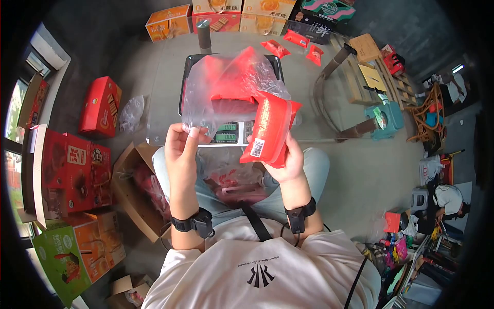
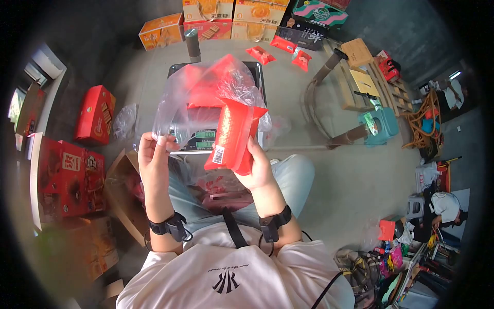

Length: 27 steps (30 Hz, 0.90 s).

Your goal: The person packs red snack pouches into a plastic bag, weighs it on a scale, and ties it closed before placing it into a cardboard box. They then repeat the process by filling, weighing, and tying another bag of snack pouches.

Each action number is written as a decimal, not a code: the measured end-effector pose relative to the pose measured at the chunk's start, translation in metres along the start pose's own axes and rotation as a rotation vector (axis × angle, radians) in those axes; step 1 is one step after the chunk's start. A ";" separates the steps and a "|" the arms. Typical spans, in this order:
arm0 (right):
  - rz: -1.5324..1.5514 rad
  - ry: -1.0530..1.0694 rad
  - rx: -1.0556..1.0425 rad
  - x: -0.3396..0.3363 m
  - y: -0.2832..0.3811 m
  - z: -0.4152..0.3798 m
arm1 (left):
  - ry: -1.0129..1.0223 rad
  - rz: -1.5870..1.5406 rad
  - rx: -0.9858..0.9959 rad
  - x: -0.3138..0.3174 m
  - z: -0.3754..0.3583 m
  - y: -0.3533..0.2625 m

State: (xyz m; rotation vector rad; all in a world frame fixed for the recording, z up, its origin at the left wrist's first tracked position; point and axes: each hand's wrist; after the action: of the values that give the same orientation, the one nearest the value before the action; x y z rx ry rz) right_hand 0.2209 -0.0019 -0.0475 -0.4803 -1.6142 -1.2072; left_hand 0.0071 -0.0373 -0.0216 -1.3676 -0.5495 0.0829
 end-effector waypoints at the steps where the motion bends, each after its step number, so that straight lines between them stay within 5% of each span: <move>1: -0.068 -0.029 -0.042 -0.002 -0.002 0.000 | -0.001 0.002 -0.002 0.001 0.000 0.000; 9: -0.309 -0.122 -0.173 0.001 -0.009 0.005 | 0.032 0.011 0.030 0.001 0.000 0.002; 11: -0.878 -0.045 -0.294 -0.001 -0.008 0.013 | 0.056 0.001 0.036 0.001 0.001 0.000; 13: -1.060 -0.049 -0.424 0.011 -0.007 0.024 | 0.084 -0.011 0.038 0.003 0.004 -0.004; 15: -1.813 0.072 -0.665 0.025 0.003 0.039 | 0.158 -0.078 0.068 0.009 0.011 -0.010; 21: -2.198 0.148 -0.486 0.016 0.011 0.085 | 0.254 -0.044 0.152 0.013 0.029 -0.031; 27: -2.393 -0.134 -0.788 0.015 0.025 0.113 | 0.255 0.011 0.197 0.005 0.037 -0.036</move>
State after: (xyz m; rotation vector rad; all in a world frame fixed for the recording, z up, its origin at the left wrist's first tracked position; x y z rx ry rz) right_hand 0.1795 0.1039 -0.0198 1.5773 -1.1186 -3.4390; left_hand -0.0131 -0.0093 0.0175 -1.1673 -0.3113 -0.0277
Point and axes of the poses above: each hand's wrist, its own z-axis towards the middle knuckle, its own x-axis out of the palm, y = z × x, and after that the axes turned 2 degrees about -y, right-handed
